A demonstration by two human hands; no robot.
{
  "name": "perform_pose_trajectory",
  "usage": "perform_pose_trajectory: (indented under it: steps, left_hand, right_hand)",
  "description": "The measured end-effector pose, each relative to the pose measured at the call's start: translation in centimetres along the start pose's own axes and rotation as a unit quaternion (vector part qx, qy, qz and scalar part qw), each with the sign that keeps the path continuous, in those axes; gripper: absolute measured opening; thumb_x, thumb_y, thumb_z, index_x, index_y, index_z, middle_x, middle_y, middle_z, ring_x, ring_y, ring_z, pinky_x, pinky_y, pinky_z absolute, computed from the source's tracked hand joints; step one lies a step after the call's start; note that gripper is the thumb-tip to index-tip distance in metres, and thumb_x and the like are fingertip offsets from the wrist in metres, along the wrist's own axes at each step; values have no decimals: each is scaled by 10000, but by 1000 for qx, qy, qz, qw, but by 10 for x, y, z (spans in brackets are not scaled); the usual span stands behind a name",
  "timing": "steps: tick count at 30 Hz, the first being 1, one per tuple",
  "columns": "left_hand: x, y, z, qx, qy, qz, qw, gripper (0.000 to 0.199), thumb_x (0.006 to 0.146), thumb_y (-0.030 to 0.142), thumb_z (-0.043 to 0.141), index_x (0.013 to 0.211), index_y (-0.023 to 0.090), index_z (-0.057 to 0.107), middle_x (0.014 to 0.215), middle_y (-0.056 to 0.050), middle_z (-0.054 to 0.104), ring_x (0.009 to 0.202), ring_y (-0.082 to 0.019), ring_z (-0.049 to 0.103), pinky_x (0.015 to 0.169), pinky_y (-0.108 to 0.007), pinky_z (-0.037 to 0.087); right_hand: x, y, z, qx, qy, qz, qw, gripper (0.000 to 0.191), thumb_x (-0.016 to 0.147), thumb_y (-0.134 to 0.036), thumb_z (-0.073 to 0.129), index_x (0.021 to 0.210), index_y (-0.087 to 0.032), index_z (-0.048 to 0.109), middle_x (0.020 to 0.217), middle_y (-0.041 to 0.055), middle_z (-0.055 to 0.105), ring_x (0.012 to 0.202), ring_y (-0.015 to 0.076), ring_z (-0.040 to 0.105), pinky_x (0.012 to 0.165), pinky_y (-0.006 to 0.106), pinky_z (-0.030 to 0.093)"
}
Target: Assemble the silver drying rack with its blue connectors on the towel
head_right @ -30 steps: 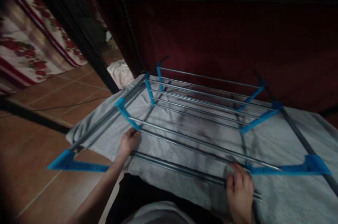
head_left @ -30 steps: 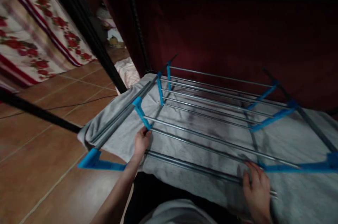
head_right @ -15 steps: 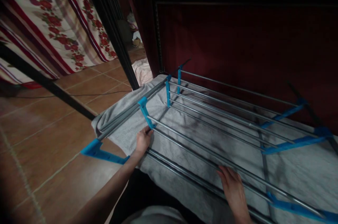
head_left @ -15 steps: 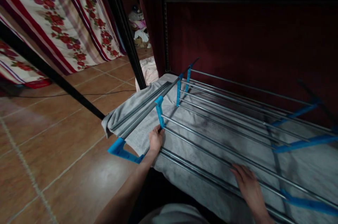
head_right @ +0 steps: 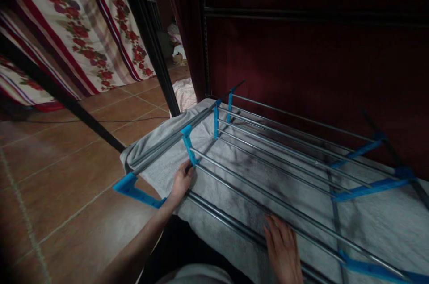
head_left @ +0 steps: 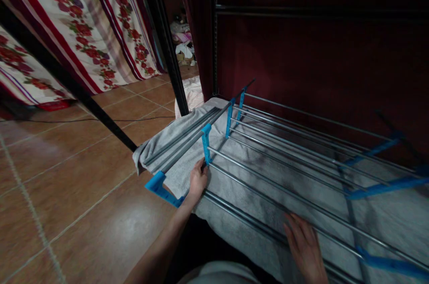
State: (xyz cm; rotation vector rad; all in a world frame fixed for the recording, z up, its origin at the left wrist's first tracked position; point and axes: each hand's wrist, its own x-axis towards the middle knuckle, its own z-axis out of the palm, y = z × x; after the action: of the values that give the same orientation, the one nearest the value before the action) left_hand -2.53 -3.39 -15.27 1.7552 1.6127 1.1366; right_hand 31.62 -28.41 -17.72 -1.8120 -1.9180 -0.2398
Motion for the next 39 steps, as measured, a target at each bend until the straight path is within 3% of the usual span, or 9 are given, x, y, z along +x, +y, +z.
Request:
perform_pose_trajectory:
  steps: [4, 10, 15, 19, 23, 27, 31, 35, 39]
  left_hand:
    - [-17, -3, -9, -13, 53, 9, 998, 390, 900, 212, 478, 1272, 161, 587, 1271, -139, 632, 1197, -266, 586, 1053, -448, 457]
    - [-40, 0, -16, -27, 9, 40, 999, 370, 887, 200, 478, 1226, 191, 625, 1225, -110, 646, 1147, -249, 607, 1044, -436, 469]
    - [-44, 7, -17, -73, 35, 15, 997, 334, 902, 257, 494, 1194, 200, 645, 1229, -103, 648, 1158, -239, 598, 1059, -424, 443]
    - [-36, 16, -16, -158, 68, -47, 984, 362, 922, 420, 506, 1150, 186, 662, 1147, -110, 691, 1099, -242, 624, 1002, -406, 466]
    - [-25, 30, -13, -249, 62, -125, 958, 431, 851, 521, 588, 1063, 162, 698, 976, -107, 728, 929, -237, 663, 829, -353, 514]
    - [-21, 48, -9, -322, 31, -164, 932, 397, 774, 483, 695, 990, 151, 720, 846, -72, 724, 816, -191, 662, 730, -284, 505]
    - [-21, 63, -7, -429, 1, -228, 874, 444, 692, 398, 803, 1055, 164, 698, 907, -60, 727, 799, -160, 672, 687, -245, 499]
    - [-16, 71, -2, -501, -12, -290, 815, 386, 585, 359, 887, 852, 141, 712, 825, -28, 692, 724, -108, 651, 608, -181, 468]
    - [-10, 77, 4, -530, -23, -292, 796, 367, 551, 347, 908, 775, 144, 700, 743, 5, 658, 650, -75, 615, 561, -159, 444]
  right_hand:
    - [-8, -24, 3, 47, -58, -29, 997, 314, 1001, -457, 447, 1195, -270, 609, 1122, 44, 681, 1009, 209, 644, 884, 375, 511]
    - [-6, -29, 6, 103, -100, -8, 990, 263, 1016, -442, 415, 1040, -262, 605, 977, 28, 690, 892, 185, 675, 771, 325, 558]
    - [9, -21, -6, 78, -78, 10, 994, 300, 1022, -470, 375, 1008, -258, 586, 878, 21, 702, 749, 180, 690, 650, 305, 552]
    - [20, -9, -18, 49, -35, 25, 998, 322, 1013, -496, 382, 1043, -250, 587, 918, 40, 715, 783, 203, 705, 665, 327, 563]
    - [23, -3, -18, 71, -9, 47, 996, 336, 1014, -504, 371, 1069, -236, 565, 938, 42, 711, 827, 200, 709, 707, 331, 580]
    - [27, -8, -14, 72, -15, 67, 995, 328, 1006, -512, 393, 1067, -235, 559, 955, 46, 704, 850, 212, 701, 736, 356, 576]
    - [37, -15, -12, 51, -8, 75, 996, 331, 1001, -522, 404, 1064, -239, 563, 969, 51, 702, 861, 224, 692, 736, 369, 564]
    - [47, -21, -11, 45, -5, 68, 997, 322, 1003, -516, 403, 1056, -244, 568, 984, 51, 703, 873, 226, 686, 754, 370, 553]
    - [53, -27, -12, 41, 1, 72, 997, 336, 1001, -527, 398, 1058, -237, 559, 983, 51, 701, 879, 222, 682, 753, 363, 547]
